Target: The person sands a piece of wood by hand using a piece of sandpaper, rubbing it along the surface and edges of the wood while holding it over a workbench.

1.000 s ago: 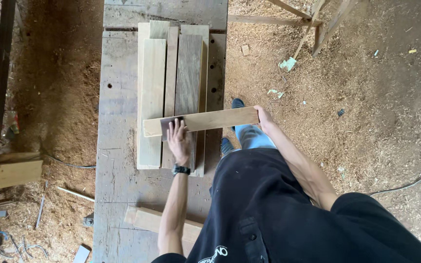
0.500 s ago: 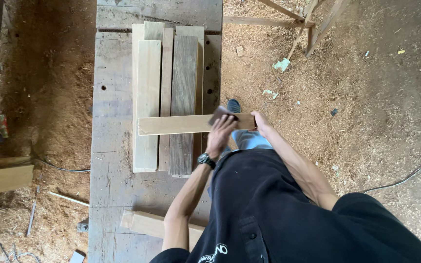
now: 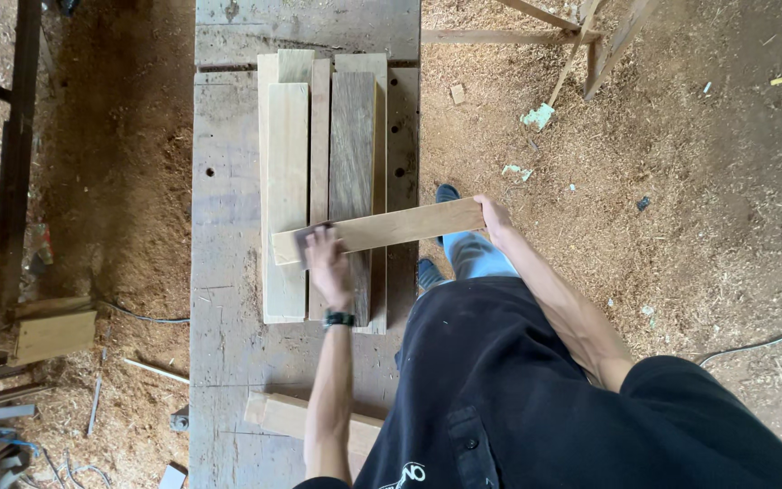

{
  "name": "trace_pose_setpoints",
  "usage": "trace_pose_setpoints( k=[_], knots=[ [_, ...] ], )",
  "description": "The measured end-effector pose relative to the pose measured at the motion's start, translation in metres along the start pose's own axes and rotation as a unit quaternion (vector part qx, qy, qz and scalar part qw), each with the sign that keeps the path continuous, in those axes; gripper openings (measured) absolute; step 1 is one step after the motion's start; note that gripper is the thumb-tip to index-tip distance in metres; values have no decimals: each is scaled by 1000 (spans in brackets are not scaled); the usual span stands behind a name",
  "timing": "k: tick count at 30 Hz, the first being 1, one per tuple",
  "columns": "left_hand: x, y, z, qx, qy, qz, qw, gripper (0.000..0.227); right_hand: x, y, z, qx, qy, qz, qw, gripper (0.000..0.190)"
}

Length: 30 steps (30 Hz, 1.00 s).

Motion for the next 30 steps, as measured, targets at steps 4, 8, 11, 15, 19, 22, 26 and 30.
trace_pose_setpoints(
  k=[4, 8, 11, 15, 19, 22, 26, 30],
  knots=[
    [69, 32, -79, 167, -17, 0, 986, 30, -5, 2, -5, -13, 12, 34, 999, 38],
    [106, 47, -132, 269, 62, 71, 959, 34, -8, 6, -11, 7, -18, 51, 999, 35],
    [97, 43, -128, 302, 28, 81, 949, 43, -10, 7, -11, 14, -19, 52, 998, 36],
    [43, 17, -54, 219, -9, 33, 975, 47, -8, 5, -8, 8, -19, 73, 997, 37],
    [-36, -12, 37, 147, -38, -108, 982, 46, -7, 4, -6, 10, -29, 53, 998, 38],
    [-64, -19, 62, 64, -67, -108, 990, 38, -2, 1, -1, -1, -24, 45, 999, 39],
    [-46, -22, 44, 22, -107, -106, 988, 26, -3, 3, 0, -21, 26, 31, 999, 39],
    [25, 6, -32, 130, 6, -67, 989, 46, -3, 3, -4, -27, 32, 19, 999, 38]
  ],
)
Point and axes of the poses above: each hand's wrist, its own y-axis away from the middle knuckle, its own x-axis out of the palm, z = x × y, the point moved 1 cm from there along -y, towards the middle knuckle, and after that the axes turned 8 degrees about -z, right-handed, at the moved point
